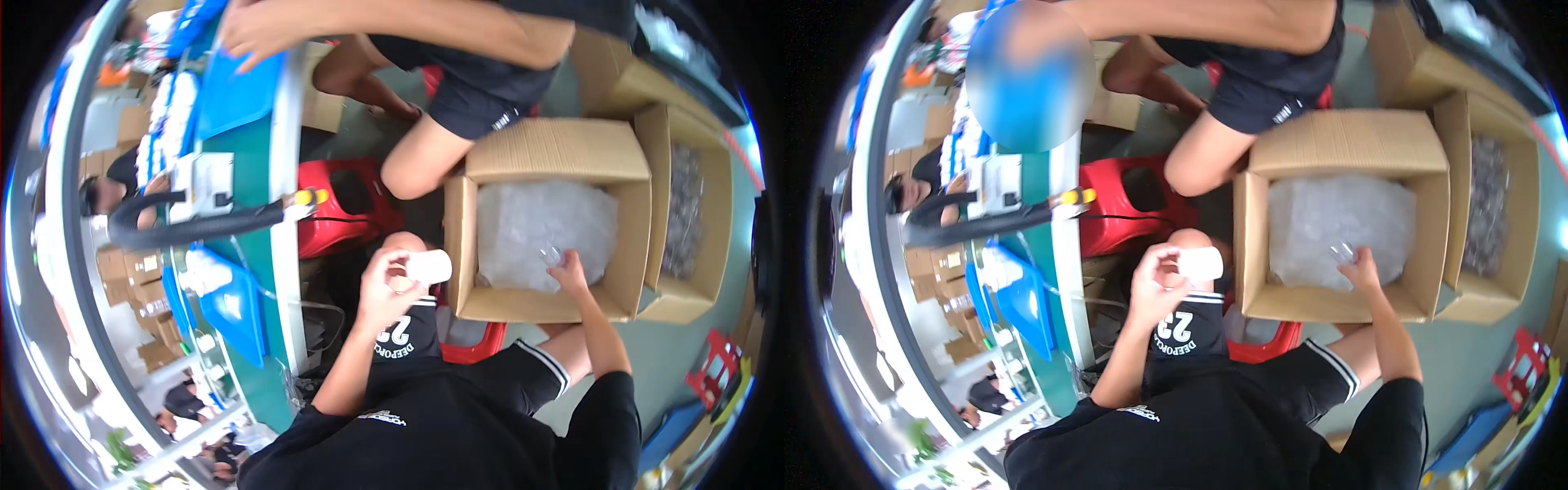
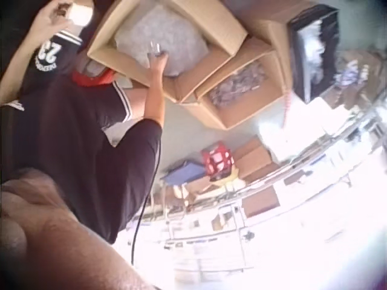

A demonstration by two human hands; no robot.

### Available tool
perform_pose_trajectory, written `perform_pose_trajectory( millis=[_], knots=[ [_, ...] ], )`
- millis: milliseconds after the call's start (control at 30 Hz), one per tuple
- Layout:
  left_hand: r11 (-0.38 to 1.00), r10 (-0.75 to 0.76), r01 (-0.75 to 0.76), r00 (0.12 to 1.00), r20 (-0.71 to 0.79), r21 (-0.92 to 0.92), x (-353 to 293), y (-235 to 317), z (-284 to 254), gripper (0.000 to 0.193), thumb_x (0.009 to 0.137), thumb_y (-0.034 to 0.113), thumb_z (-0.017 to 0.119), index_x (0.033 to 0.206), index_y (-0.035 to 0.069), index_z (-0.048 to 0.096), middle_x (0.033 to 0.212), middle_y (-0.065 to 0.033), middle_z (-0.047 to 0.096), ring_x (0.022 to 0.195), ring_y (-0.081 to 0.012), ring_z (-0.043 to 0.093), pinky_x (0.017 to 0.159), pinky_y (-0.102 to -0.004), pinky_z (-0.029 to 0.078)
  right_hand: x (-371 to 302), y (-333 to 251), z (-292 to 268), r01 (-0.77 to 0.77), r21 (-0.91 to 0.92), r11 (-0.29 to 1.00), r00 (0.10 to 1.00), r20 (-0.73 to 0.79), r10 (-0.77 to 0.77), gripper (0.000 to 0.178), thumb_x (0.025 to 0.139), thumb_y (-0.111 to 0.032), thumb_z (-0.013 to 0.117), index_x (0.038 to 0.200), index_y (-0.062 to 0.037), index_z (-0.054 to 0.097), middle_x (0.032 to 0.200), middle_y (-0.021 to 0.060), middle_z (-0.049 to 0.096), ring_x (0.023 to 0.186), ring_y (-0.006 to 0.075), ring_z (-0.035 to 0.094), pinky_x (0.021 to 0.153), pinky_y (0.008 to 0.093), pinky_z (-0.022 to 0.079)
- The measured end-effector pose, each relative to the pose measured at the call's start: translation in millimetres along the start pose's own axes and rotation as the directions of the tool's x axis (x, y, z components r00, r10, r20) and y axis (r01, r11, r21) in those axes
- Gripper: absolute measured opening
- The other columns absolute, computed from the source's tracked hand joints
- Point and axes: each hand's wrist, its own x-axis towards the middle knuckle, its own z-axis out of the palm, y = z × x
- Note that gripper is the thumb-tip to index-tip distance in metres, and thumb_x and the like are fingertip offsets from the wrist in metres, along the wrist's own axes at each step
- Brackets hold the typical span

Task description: Assembling internal plastic components into clear plastic housings at a factory workstation.

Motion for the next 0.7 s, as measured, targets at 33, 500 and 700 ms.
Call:
perform_pose_trajectory(
  millis=[33, 500, 700],
  knots=[
    [0.994, 0.026, -0.036, 0.995, -0.099, -0.104, -1, -10, -18, 0.050, 0.070, -0.005, 0.074, 0.114, 0.001, 0.052, 0.104, -0.0087, 0.060, 0.092, -0.0169, 0.062, 0.082, -0.0306, 0.052, 4, 0, 2, 0.058, 0.173, 0.983, 0.994, -0.098, -0.041, 0.061, 0.066, -0.010, 0.083, 0.112, 0.0007, 0.044, 0.093, 0.0081, 0.055, 0.084, 0.0157, 0.055, 0.072, 0.0316, 0.049],
    [0.819, -0.161, 0.034, 0.972, -0.173, -0.572, 108, -47, -71, 0.028, 0.087, 0.018, 0.070, 0.111, 0.006, 0.063, 0.099, -0.0029, 0.065, 0.089, -0.0112, 0.061, 0.074, -0.0252, 0.048, -145, -103, 39, 0.328, 0.510, 0.795, 0.917, -0.375, -0.137, 0.054, 0.074, -0.001, 0.078, 0.109, -0.0035, 0.037, 0.090, 0.0054, 0.053, 0.079, 0.0121, 0.054, 0.069, 0.0269, 0.047],
    [0.181, -0.261, 0.012, 0.965, -0.037, -0.983, 110, -52, -52, 0.034, 0.089, 0.017, 0.068, 0.117, 0.001, 0.056, 0.105, -0.0048, 0.062, 0.090, -0.0149, 0.062, 0.081, -0.0307, 0.051, -192, -104, 59, 0.379, 0.548, 0.746, 0.881, -0.461, -0.109, 0.054, 0.082, -0.010, 0.075, 0.120, -0.0010, 0.038, 0.102, 0.0087, 0.055, 0.084, 0.0141, 0.057, 0.071, 0.0263, 0.049]
  ],
)
